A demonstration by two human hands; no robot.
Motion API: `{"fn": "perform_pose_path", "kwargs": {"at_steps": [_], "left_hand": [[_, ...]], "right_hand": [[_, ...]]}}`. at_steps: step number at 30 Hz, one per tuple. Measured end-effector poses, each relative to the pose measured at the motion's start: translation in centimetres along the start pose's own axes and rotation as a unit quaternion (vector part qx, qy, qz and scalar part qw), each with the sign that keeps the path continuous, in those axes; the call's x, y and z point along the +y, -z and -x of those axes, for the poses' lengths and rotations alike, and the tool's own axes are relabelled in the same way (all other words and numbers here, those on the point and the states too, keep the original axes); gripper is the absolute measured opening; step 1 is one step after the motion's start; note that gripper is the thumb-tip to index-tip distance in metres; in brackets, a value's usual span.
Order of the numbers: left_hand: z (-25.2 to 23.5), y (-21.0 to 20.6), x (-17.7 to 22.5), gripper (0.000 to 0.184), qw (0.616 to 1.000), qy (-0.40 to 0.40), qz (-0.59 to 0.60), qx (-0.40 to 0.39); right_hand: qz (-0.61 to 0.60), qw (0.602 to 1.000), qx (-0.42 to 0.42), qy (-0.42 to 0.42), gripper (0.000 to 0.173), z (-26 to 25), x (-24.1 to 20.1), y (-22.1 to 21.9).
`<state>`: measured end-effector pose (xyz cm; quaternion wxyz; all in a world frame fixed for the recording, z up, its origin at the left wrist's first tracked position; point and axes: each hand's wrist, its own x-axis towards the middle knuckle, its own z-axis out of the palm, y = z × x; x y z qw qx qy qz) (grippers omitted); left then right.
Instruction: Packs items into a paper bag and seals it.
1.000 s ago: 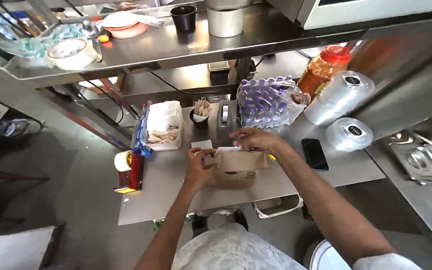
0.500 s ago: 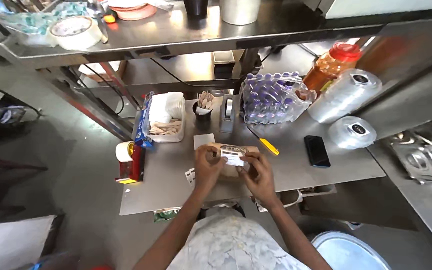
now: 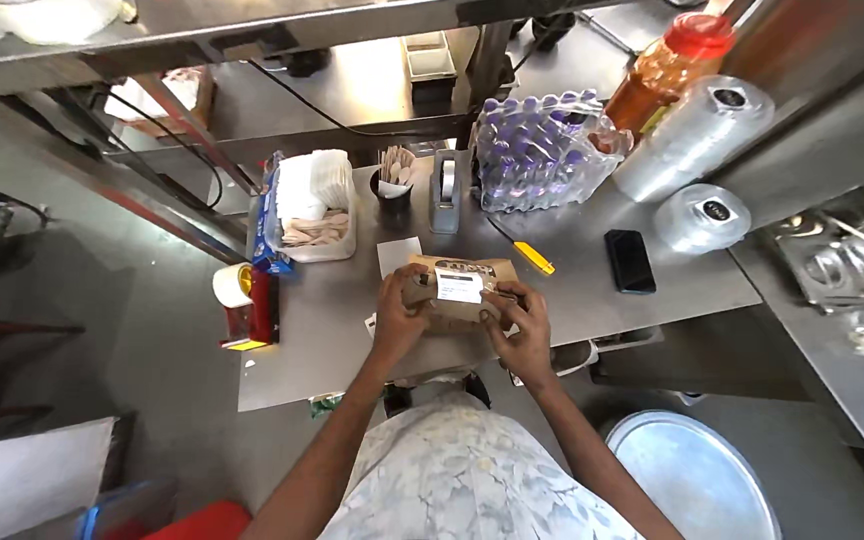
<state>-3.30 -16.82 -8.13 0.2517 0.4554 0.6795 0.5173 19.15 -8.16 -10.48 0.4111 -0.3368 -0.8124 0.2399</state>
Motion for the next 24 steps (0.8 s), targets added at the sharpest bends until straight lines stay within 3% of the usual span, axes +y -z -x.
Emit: {"fn": "perform_pose_path", "kwargs": {"at_steps": [6, 24], "left_hand": [[0.23, -0.1, 0.04, 0.058, 0.999, 0.027, 0.026, -0.009], [0.39, -0.43, -0.63, 0.059, 0.999, 0.014, 0.036, 0.0]], "right_hand": [[-0.008, 1.0, -0.004, 0.01, 0.03, -0.05, 0.17, 0.22], [-0.01, 1.0, -0.011, -0.001, 0.029, -0.01, 0.3, 0.2]]}}
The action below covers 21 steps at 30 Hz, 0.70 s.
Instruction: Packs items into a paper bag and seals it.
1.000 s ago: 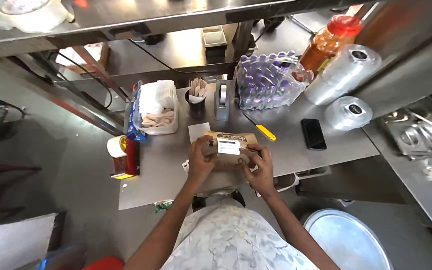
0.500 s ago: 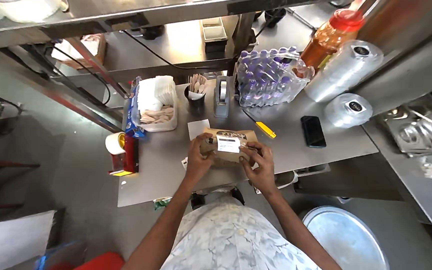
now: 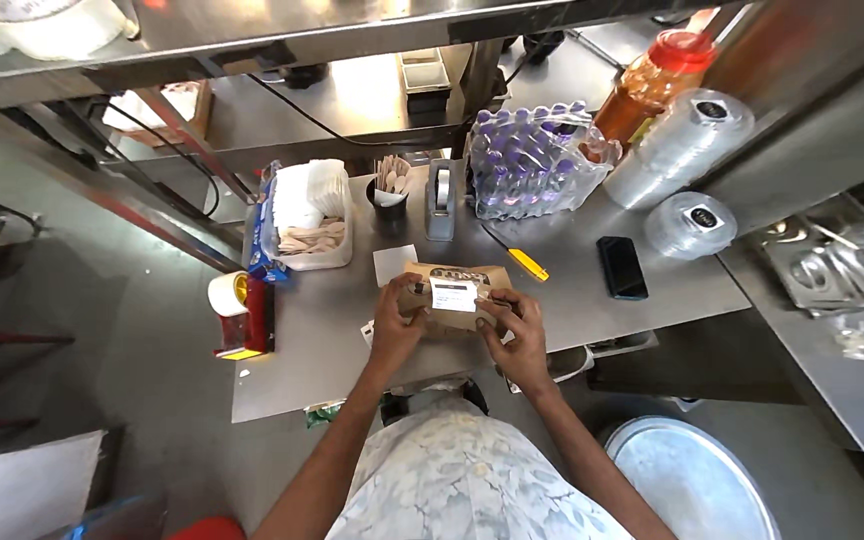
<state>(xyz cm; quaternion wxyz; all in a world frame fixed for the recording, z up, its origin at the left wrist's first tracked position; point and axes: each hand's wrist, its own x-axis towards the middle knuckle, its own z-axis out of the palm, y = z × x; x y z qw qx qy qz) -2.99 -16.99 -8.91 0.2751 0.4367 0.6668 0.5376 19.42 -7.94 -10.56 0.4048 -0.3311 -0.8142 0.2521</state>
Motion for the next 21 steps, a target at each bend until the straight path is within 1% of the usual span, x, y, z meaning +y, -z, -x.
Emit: {"fn": "perform_pose_path", "kwargs": {"at_steps": [8, 11, 12, 14, 17, 18, 19, 21], "left_hand": [[0.0, -0.1, 0.0, 0.057, 1.0, 0.002, 0.006, 0.001], [0.0, -0.1, -0.1, 0.057, 1.0, 0.0, 0.006, -0.001], [0.0, -0.1, -0.1, 0.057, 1.0, 0.001, 0.008, -0.002], [0.0, 0.0, -0.1, 0.057, 1.0, 0.008, 0.014, -0.005], [0.1, 0.0, 0.1, 0.058, 1.0, 0.013, 0.023, -0.002], [0.1, -0.1, 0.1, 0.059, 1.0, 0.007, 0.026, 0.001], [0.1, -0.2, 0.1, 0.061, 1.0, 0.0, 0.031, 0.003], [0.2, 0.0, 0.5, 0.06, 0.999, 0.003, 0.041, -0.006]], "right_hand": [[-0.002, 1.0, 0.001, -0.001, 0.028, 0.0, 0.0, 0.0], [-0.016, 1.0, 0.02, -0.011, 0.03, 0.2, -0.2, -0.1], [-0.034, 0.998, 0.033, -0.035, 0.034, 0.3, -0.5, 0.0], [-0.101, 0.985, 0.057, -0.131, 0.045, 0.2, -1.3, 0.6], [-0.161, 0.934, 0.066, -0.314, 0.056, -0.6, -1.7, 1.6], [-0.167, 0.922, 0.057, -0.344, 0.06, -0.9, -1.6, 1.7], [-0.173, 0.918, 0.046, -0.353, 0.063, -1.3, -1.4, 1.7], [-0.215, 0.919, 0.04, -0.329, 0.065, -2.0, -1.2, 1.6]]}}
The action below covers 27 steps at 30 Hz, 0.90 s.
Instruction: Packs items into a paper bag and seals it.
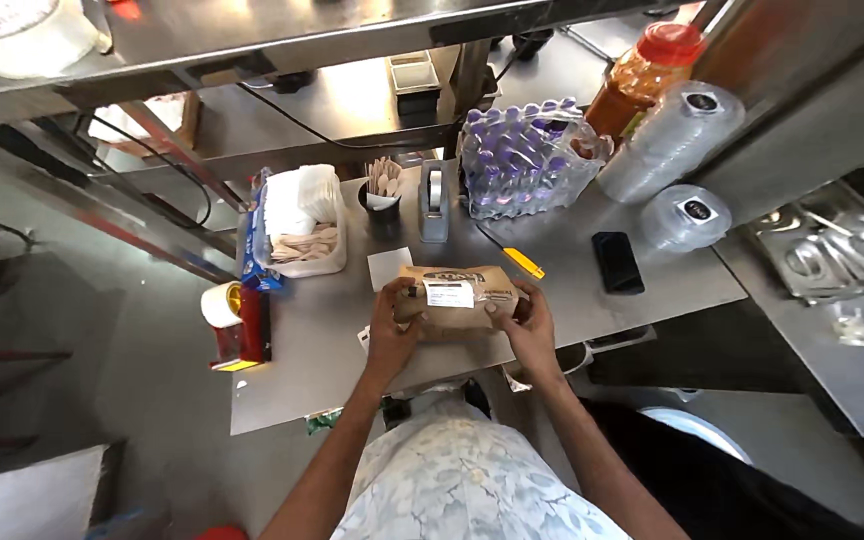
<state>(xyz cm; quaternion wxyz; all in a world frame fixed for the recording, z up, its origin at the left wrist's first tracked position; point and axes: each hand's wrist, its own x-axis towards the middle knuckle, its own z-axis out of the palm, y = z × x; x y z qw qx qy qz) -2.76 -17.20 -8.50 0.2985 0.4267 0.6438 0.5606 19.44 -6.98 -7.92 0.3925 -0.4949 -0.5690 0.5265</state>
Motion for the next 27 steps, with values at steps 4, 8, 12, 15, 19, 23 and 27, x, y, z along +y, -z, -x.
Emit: {"fn": "perform_pose_path", "kwargs": {"at_steps": [4, 8, 12, 15, 19, 23, 27], "left_hand": [[-1.0, 1.2, 1.3, 0.052, 0.992, 0.096, 0.079, 0.006], [-1.8, 2.4, 1.0, 0.057, 0.998, 0.041, -0.014, -0.041], [-3.7, 2.7, 1.0, 0.035, 0.99, -0.02, -0.127, -0.057], [-4.5, 2.3, 1.3, 0.027, 0.987, -0.049, -0.153, -0.03], [-4.9, 2.6, 1.0, 0.054, 0.976, -0.085, -0.174, -0.101], [-4.6, 2.7, 1.5, 0.063, 0.965, -0.074, -0.223, -0.113], [-4.1, 2.0, 2.1, 0.048, 0.962, -0.09, -0.243, -0.082]], "right_hand": [[-0.063, 0.993, -0.094, 0.046, 0.067, -2.2, -1.9, 1.3], [0.015, 0.984, -0.163, 0.068, 0.057, -2.9, -2.2, 2.9], [0.213, 0.922, -0.118, 0.3, 0.024, -6.4, -2.1, 2.9], [0.277, 0.895, -0.141, 0.32, 0.039, -7.5, -2.6, 2.9], [0.271, 0.89, -0.084, 0.356, 0.023, -9.0, -1.6, 3.1], [0.287, 0.889, -0.159, 0.319, 0.067, -9.3, -3.0, 2.8], [0.279, 0.87, -0.153, 0.377, 0.025, -8.8, -2.4, 3.1]]}}
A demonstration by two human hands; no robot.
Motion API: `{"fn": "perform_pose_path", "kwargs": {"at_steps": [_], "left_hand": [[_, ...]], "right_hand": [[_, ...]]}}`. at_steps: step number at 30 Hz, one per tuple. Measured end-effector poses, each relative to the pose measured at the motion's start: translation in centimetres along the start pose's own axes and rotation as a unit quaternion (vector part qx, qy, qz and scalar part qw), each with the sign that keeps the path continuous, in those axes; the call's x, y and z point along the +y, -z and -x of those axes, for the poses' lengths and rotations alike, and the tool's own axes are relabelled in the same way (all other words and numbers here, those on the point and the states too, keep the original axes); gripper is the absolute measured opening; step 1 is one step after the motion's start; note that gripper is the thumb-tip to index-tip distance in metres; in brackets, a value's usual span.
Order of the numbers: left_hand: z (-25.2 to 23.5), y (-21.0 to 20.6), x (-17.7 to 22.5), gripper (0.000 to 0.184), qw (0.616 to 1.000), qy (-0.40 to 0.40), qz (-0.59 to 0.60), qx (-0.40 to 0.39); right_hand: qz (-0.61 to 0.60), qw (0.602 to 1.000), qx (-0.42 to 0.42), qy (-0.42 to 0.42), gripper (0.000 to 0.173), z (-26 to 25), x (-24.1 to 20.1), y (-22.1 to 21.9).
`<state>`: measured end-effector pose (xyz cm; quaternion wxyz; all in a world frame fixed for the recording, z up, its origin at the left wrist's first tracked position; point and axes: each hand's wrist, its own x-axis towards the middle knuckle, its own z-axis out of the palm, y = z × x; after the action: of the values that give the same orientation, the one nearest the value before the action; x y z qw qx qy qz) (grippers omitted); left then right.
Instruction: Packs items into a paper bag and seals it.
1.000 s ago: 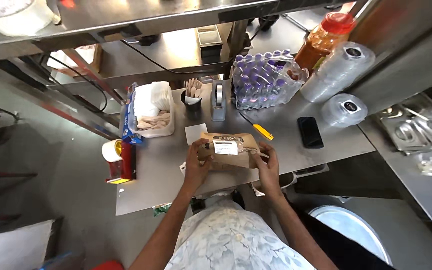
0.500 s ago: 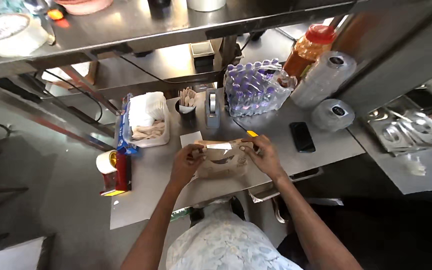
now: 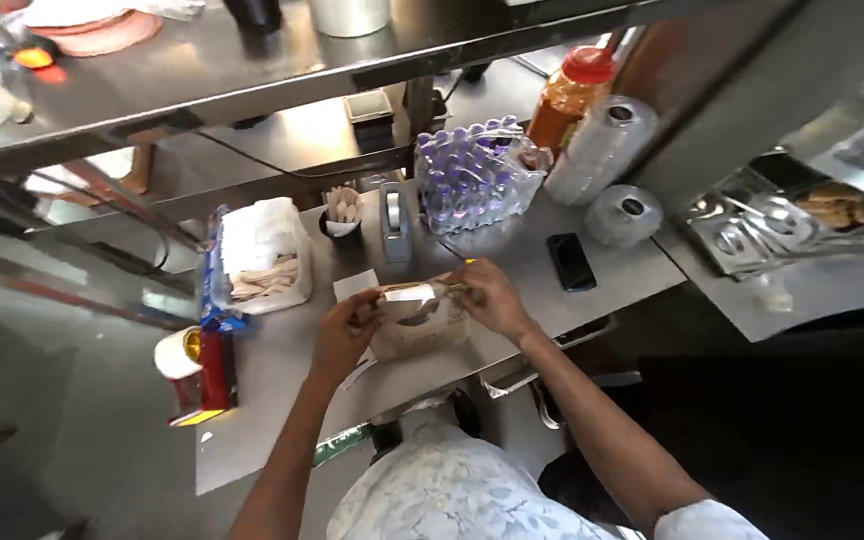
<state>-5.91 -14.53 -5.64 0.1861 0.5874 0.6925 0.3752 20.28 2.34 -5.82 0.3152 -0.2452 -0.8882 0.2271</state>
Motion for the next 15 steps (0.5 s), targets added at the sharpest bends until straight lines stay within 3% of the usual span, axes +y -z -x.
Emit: {"fn": "perform_pose_path", "kwargs": {"at_steps": [2, 5, 6, 10, 13, 15], "left_hand": [[0.3, 0.0, -0.2, 0.064, 0.999, -0.015, -0.042, -0.021], [0.8, -0.1, -0.1, 0.085, 0.991, 0.0, -0.127, -0.039], [0.9, 0.0, 0.1, 0.083, 0.989, 0.001, -0.142, -0.027], [0.9, 0.4, 0.5, 0.075, 0.993, -0.014, -0.111, 0.026], [0.7, 0.6, 0.9, 0.088, 0.995, 0.009, -0.084, -0.056], [0.7, 0.6, 1.0, 0.094, 0.99, 0.01, -0.092, -0.102]], "right_hand": [[0.028, 0.999, 0.015, 0.022, 0.025, 0.1, 0.0, -0.4], [0.092, 0.993, -0.073, 0.018, 0.06, -0.5, -0.7, -0.3], [0.101, 0.991, -0.082, 0.029, 0.059, -0.7, -0.6, -0.4], [0.056, 0.994, -0.032, 0.087, 0.022, -2.0, 0.2, 0.5], [0.062, 0.992, -0.083, 0.077, 0.038, -2.8, 0.5, 0.6], [0.064, 0.988, -0.111, 0.088, 0.031, -2.8, 0.4, 0.3]]}}
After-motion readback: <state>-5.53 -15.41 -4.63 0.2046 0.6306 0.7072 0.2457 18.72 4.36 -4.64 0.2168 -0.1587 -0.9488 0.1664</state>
